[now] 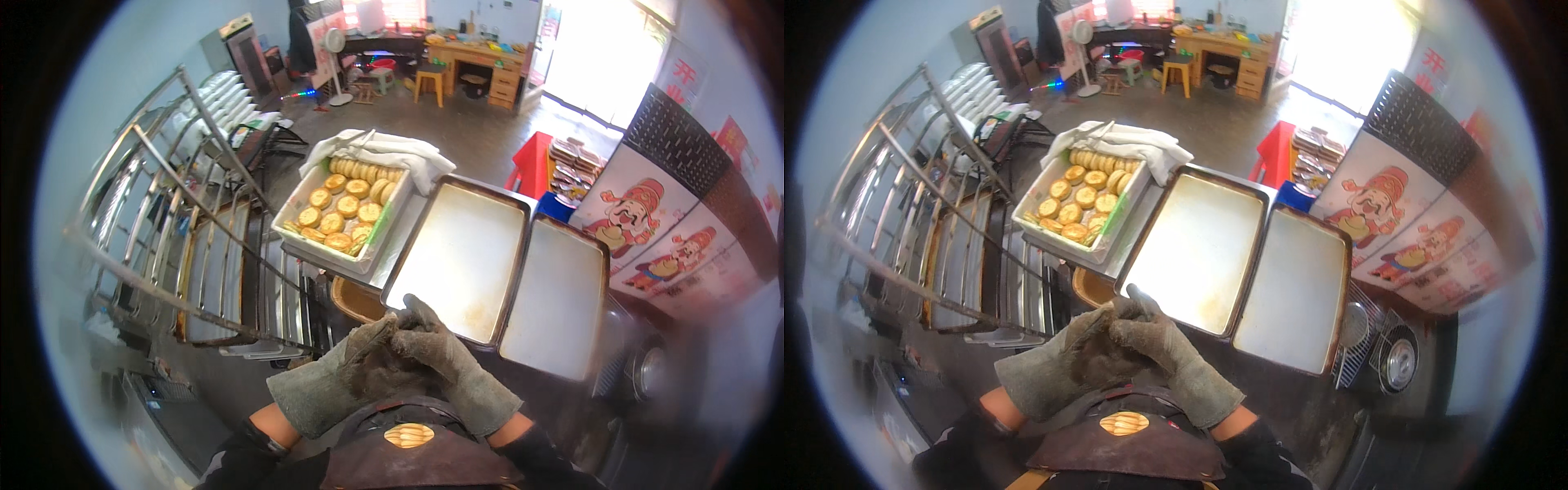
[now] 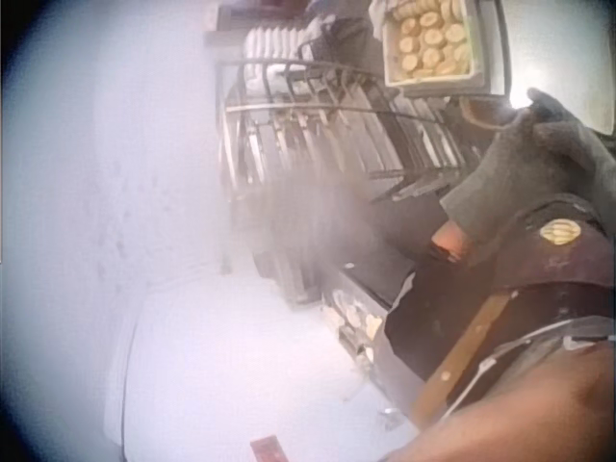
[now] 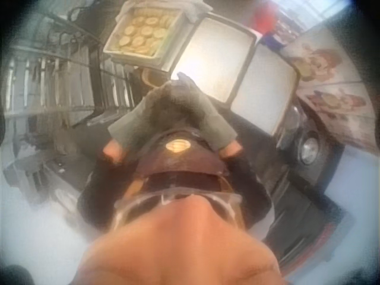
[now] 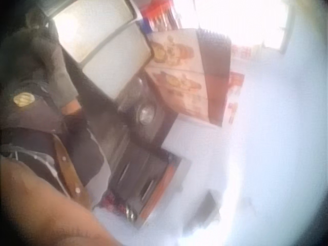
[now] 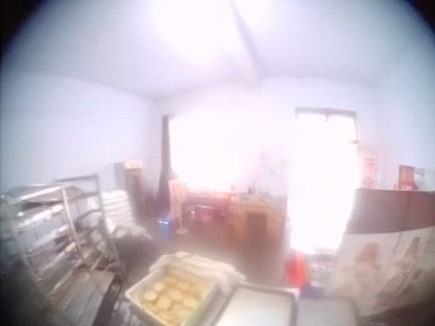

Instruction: The person transfers baked pastries from metal trays into white plastic bins using tongs, then places the bins on a rack. The person also handles dough on a stainless steel table and packs pastries into a plastic bag.

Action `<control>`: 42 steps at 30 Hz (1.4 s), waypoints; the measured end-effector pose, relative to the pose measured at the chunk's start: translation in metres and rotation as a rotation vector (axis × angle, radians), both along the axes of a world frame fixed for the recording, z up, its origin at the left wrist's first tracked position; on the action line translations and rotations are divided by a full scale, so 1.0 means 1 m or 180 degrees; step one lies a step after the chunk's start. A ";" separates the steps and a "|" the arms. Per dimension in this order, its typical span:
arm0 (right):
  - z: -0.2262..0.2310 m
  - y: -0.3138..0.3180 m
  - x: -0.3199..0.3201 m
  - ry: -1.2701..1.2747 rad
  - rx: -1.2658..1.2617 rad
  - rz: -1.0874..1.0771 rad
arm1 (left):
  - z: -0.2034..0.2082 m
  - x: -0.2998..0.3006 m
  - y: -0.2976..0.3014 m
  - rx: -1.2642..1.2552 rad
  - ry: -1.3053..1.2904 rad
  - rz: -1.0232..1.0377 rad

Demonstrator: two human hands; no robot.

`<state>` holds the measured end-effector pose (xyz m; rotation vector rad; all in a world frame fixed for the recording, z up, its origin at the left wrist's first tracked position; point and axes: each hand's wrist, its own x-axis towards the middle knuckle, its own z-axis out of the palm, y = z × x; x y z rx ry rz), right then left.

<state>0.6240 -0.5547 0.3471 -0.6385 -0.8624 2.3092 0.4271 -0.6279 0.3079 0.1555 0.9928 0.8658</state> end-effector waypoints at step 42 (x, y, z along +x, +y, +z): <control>-0.104 -0.451 0.048 -0.1367 -0.1284 -0.1010 | -0.145 -0.129 -0.447 -0.0128 0.2215 -0.2041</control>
